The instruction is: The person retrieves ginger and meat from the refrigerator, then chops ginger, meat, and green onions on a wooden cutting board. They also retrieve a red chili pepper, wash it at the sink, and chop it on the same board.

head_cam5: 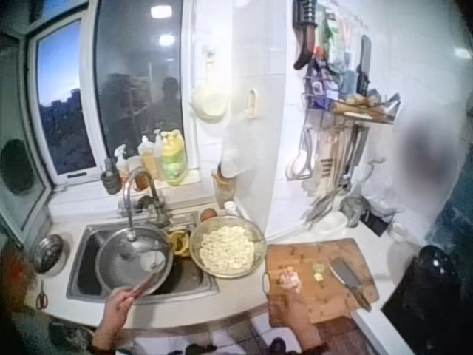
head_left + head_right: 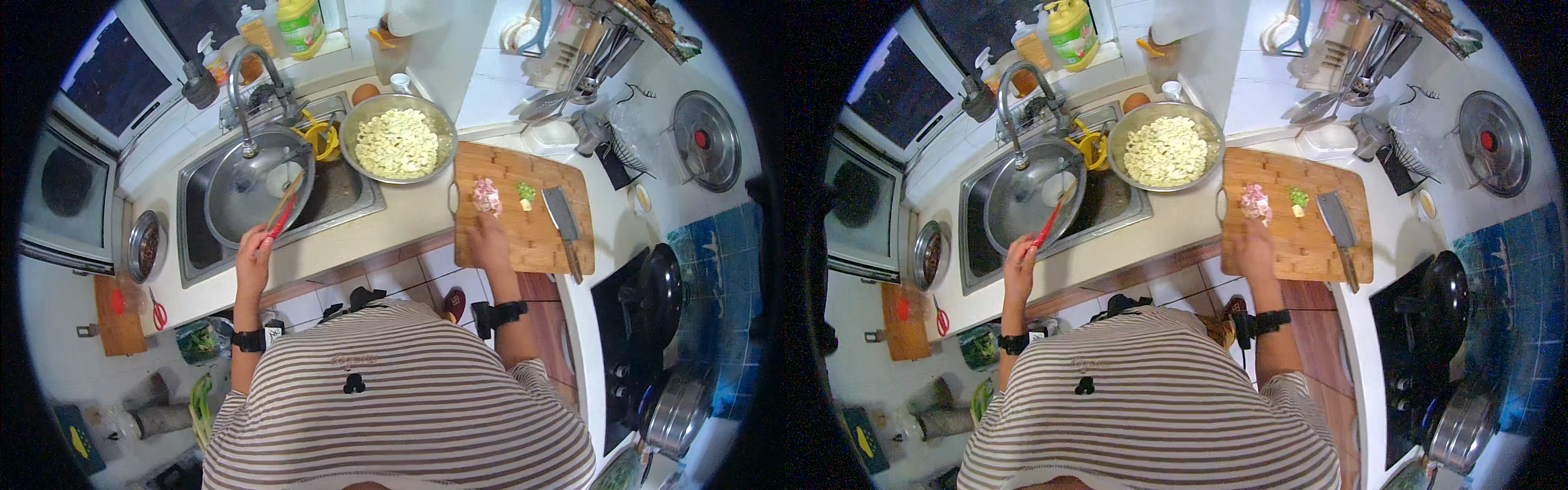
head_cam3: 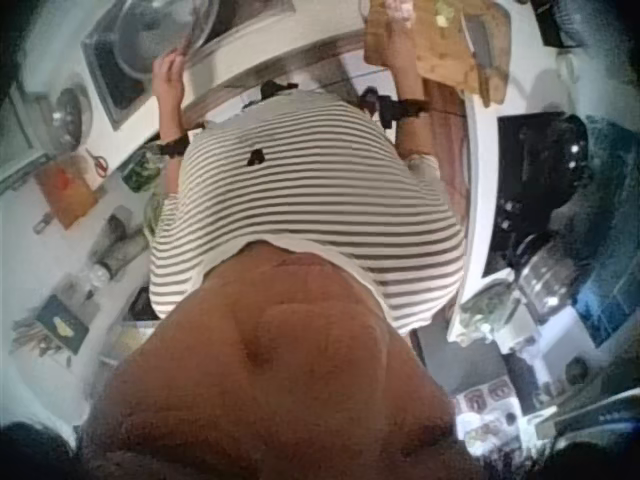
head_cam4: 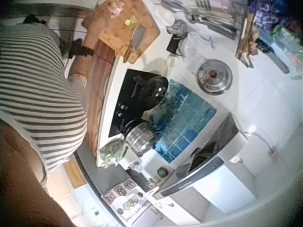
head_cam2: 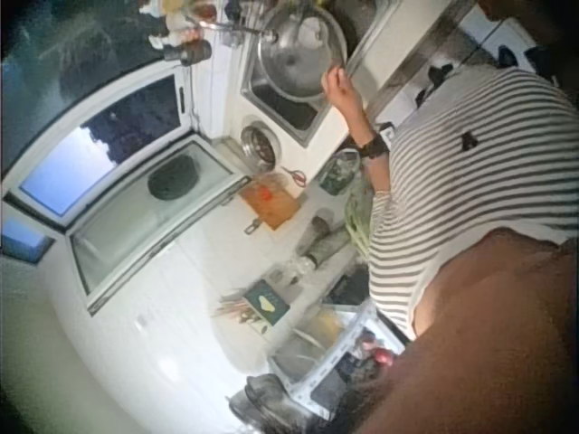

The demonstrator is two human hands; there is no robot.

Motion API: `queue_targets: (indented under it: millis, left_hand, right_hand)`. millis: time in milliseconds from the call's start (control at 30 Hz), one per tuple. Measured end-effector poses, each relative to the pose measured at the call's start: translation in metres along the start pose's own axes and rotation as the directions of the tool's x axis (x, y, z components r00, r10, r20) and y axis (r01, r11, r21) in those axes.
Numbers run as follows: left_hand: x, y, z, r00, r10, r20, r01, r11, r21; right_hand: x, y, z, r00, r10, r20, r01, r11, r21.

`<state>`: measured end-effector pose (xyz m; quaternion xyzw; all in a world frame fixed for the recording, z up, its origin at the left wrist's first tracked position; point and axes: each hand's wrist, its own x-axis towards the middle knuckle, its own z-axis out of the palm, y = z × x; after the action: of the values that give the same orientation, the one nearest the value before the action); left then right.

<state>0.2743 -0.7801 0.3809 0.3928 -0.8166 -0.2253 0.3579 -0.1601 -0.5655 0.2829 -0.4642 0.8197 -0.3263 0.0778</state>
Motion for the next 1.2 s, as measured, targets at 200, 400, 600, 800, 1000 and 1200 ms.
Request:
queue_targets:
  millis: [200, 400, 600, 800, 1000, 1200]
  left_hand:
    - [-0.021, 0.100, 0.140, 0.980, 0.051, 0.192, -0.040, 0.997, -0.062]
    - [-0.014, 0.182, 0.276, 0.868, 0.280, 0.410, -0.251, 0.960, -0.123]
    - [0.004, 0.205, 0.356, 0.806, 0.390, 0.446, -0.370, 0.919, -0.136]
    - [0.008, 0.199, 0.382, 0.754, 0.377, 0.537, -0.342, 0.924, -0.168]
    - [0.030, 0.209, 0.388, 0.911, 0.295, 0.287, -0.320, 0.946, 0.044]
    - [0.052, 0.213, 0.408, 0.820, 0.401, 0.409, -0.492, 0.859, 0.143]
  right_hand:
    - [-0.015, 0.154, -0.098, 0.950, 0.209, -0.233, -0.291, 0.865, -0.410]
    - [-0.040, 0.219, -0.117, 0.955, 0.264, -0.138, -0.298, 0.870, -0.393]
    - [-0.036, 0.224, -0.136, 0.943, 0.296, -0.150, -0.328, 0.902, -0.282]
    - [-0.065, 0.195, -0.168, 0.822, 0.564, -0.083, -0.550, 0.823, 0.139]
    - [-0.094, 0.185, -0.160, 0.796, 0.585, -0.156, -0.564, 0.810, 0.159]
    - [-0.110, 0.188, -0.153, 0.786, 0.579, -0.217, -0.553, 0.815, 0.174]
